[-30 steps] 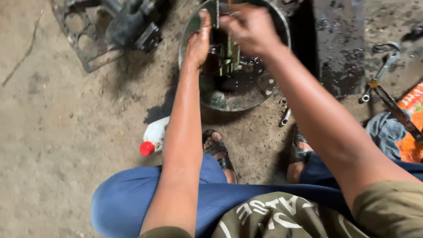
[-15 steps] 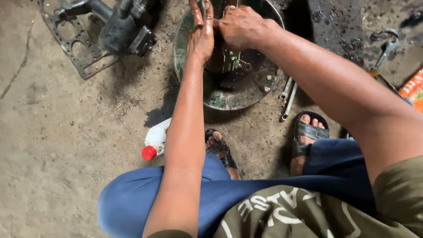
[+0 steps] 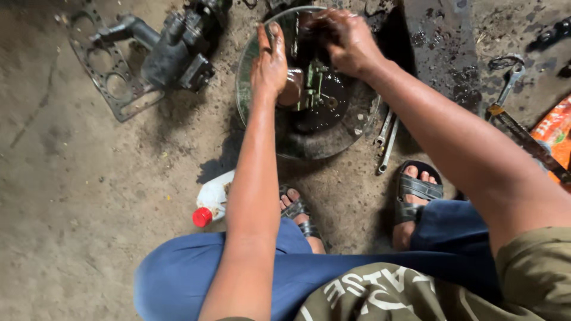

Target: The person cleans greasy mechanical parts by hand in a basin filled with liquid, turning the parts over and scrubbing different surfaces.

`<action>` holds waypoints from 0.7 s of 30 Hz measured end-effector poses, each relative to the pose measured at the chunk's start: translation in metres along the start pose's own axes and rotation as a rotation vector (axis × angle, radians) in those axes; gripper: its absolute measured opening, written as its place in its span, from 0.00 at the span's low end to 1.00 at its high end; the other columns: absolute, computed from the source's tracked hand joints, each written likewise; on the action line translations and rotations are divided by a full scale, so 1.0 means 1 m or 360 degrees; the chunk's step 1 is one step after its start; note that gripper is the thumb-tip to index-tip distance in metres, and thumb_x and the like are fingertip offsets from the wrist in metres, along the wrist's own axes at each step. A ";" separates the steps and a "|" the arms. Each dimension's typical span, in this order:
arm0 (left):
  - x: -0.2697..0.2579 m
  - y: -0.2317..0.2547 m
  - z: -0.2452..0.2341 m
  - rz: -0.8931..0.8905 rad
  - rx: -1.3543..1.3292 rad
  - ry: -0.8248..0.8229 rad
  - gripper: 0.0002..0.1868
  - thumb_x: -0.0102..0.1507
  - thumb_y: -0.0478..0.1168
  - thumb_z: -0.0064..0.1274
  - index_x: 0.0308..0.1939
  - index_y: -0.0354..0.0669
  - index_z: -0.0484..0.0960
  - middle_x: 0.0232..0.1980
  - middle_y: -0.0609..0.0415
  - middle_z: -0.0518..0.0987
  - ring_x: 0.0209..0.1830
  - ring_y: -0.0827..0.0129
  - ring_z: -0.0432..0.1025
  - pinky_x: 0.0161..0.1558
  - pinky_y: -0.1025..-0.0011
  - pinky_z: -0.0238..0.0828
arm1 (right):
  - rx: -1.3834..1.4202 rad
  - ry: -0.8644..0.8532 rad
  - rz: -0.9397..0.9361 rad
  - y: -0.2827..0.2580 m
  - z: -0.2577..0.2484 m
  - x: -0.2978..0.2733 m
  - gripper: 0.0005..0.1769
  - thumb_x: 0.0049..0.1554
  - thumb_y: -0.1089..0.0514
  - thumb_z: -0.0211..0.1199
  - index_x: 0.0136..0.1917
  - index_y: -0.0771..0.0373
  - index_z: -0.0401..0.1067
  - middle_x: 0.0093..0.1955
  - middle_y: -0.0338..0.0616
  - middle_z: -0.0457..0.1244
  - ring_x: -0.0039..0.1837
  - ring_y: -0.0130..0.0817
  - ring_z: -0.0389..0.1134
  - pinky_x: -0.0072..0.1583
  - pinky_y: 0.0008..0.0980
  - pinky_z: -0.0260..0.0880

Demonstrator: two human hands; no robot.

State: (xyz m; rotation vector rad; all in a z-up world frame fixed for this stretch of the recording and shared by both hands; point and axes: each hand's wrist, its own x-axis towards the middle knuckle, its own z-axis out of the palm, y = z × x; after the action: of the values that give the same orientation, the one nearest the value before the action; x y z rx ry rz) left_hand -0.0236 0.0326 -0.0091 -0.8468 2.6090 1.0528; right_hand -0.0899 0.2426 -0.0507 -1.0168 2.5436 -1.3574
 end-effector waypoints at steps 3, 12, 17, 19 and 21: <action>0.000 -0.003 0.001 -0.0004 -0.0016 0.0018 0.54 0.61 0.80 0.11 0.82 0.53 0.42 0.66 0.32 0.75 0.64 0.34 0.69 0.65 0.49 0.63 | 0.0002 -0.0228 -0.0328 -0.027 0.010 0.002 0.39 0.40 0.75 0.58 0.66 0.63 0.74 0.63 0.57 0.67 0.66 0.53 0.67 0.66 0.48 0.64; -0.011 0.022 -0.012 -0.0033 0.0299 -0.0052 0.49 0.57 0.79 0.30 0.55 0.45 0.87 0.60 0.41 0.83 0.65 0.47 0.74 0.68 0.52 0.65 | 0.1221 0.0638 0.0285 -0.038 0.056 -0.044 0.31 0.40 0.79 0.56 0.55 0.65 0.81 0.55 0.47 0.66 0.60 0.42 0.70 0.62 0.33 0.74; -0.008 0.009 -0.009 0.0214 0.0230 0.0097 0.49 0.46 0.70 0.67 0.60 0.39 0.80 0.62 0.39 0.78 0.64 0.48 0.72 0.64 0.54 0.67 | 0.0220 0.0464 0.0124 -0.008 0.067 -0.085 0.29 0.36 0.77 0.61 0.53 0.72 0.78 0.44 0.54 0.65 0.50 0.45 0.68 0.52 0.35 0.70; -0.008 0.020 -0.011 0.0201 0.0242 0.0097 0.45 0.44 0.65 0.70 0.58 0.41 0.82 0.60 0.39 0.79 0.63 0.49 0.73 0.64 0.56 0.66 | 0.0580 0.0600 0.0501 -0.004 0.074 -0.070 0.26 0.43 0.79 0.54 0.52 0.67 0.80 0.48 0.49 0.69 0.52 0.40 0.72 0.55 0.34 0.74; -0.020 0.020 -0.011 0.0112 0.0239 0.0080 0.42 0.45 0.61 0.69 0.58 0.43 0.84 0.58 0.40 0.81 0.61 0.51 0.75 0.63 0.59 0.68 | 0.0784 0.0656 0.0675 -0.013 0.085 -0.068 0.22 0.49 0.78 0.57 0.53 0.64 0.80 0.51 0.46 0.70 0.54 0.39 0.74 0.57 0.34 0.75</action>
State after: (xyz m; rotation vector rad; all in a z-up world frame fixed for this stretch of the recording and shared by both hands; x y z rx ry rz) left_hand -0.0189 0.0456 0.0176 -0.7620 2.7374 0.8489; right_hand 0.0003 0.2169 -0.1075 -0.1127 2.2659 -2.0452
